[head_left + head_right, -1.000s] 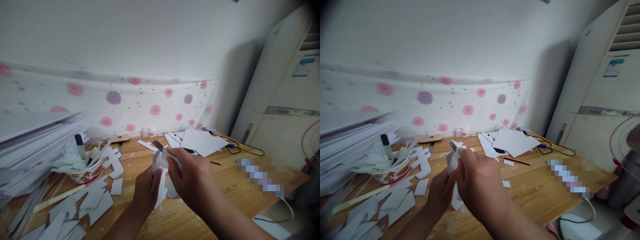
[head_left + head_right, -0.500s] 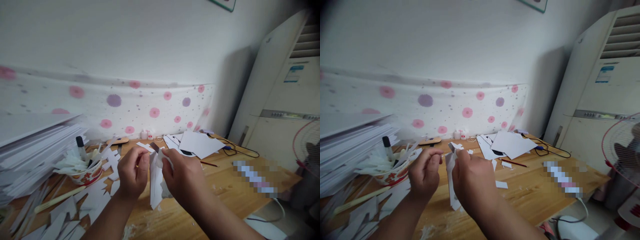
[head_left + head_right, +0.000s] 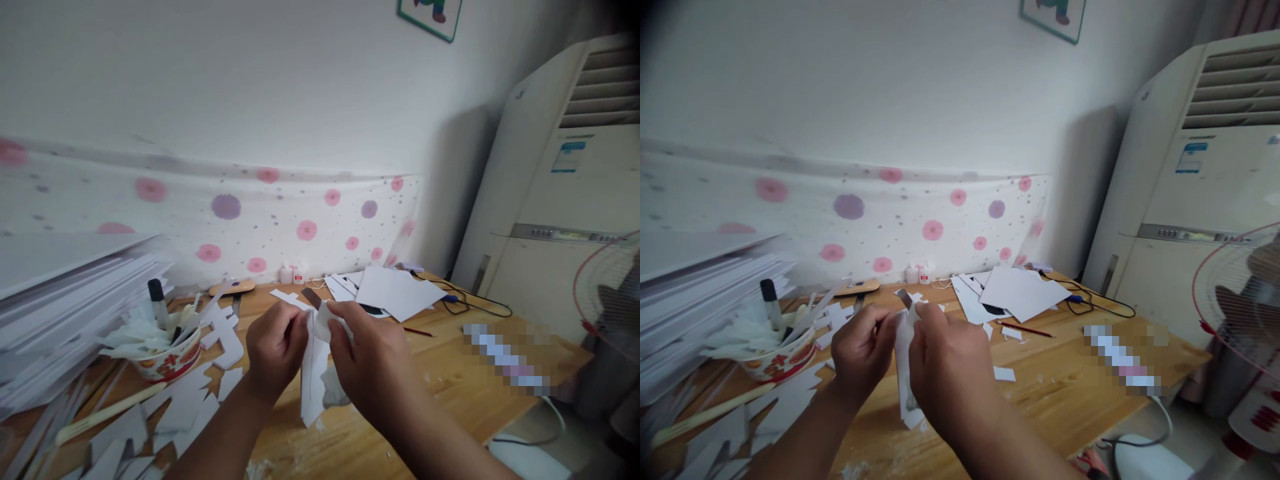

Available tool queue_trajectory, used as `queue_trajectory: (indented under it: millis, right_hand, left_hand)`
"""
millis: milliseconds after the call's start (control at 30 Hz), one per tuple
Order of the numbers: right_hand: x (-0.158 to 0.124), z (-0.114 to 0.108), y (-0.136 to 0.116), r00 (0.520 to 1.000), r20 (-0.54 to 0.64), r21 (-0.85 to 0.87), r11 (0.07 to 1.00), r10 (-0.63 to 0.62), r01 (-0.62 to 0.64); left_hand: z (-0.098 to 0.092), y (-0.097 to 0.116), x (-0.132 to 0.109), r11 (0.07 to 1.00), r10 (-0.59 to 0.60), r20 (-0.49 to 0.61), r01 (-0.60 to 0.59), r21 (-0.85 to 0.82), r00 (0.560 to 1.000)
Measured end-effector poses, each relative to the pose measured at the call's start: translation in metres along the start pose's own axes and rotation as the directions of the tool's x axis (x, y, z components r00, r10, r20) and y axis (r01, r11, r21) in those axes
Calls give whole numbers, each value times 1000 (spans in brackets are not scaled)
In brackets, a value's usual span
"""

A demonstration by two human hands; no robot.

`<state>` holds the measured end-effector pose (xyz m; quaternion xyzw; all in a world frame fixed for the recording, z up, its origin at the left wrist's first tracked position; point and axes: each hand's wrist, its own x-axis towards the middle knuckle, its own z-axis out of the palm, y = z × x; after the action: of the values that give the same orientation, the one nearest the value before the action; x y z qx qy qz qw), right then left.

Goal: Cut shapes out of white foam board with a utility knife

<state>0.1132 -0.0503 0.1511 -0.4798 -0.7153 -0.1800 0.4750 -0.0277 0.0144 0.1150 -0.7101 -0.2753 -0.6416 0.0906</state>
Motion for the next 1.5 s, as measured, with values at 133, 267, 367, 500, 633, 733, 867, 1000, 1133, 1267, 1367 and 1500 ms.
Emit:
queue_trajectory:
  millis: [133,267,367,500,633,733,867,1000,1133,1267,1367,1500]
  right_hand:
    - [-2,-1,-1,999,38,-12,1000,14,-13]
    - [-3,-1,-3,999,48,-21,1000,10,-9]
    - [-2,-1,-4,999,42,-49,998,-24,26]
    - [-1,1,-4,997,56,-103,993,-53,58]
    - [-2,1,-4,996,54,-121,990,-69,75]
    - [-1,0,-4,996,48,-136,987,-81,87]
    - [-1,0,-3,994,44,-156,982,-97,103]
    - [-2,1,-2,995,15,-153,983,-102,103]
    - [-3,1,-2,993,0,-168,979,-117,116]
    - [-3,0,-2,991,-6,-172,976,-136,133]
    - [-4,0,-2,988,-19,-188,971,-151,145]
    - [-5,-1,-3,987,4,-197,967,-163,161]
  left_hand:
    - [3,0,-1,1000,23,-17,-23,-7,1000]
    - [3,-2,0,999,35,-23,-36,-13,999]
    - [3,-3,0,999,43,-25,-43,-22,999]
    - [4,-3,1,999,36,-27,-37,-30,999]
    - [4,-2,1,999,32,-34,-33,-26,999]
    - [4,-3,0,999,37,-35,-37,-19,999]
    - [6,-3,-1,998,61,-21,-61,2,998]
    - [6,-3,-1,995,87,-19,-86,40,996]
    - [5,-2,1,989,123,-6,-122,80,992]
    - [5,-2,1,982,146,0,-145,118,989]
    - [6,-3,0,979,154,2,-153,135,988]
    - [7,-4,-1,977,152,6,-151,150,988]
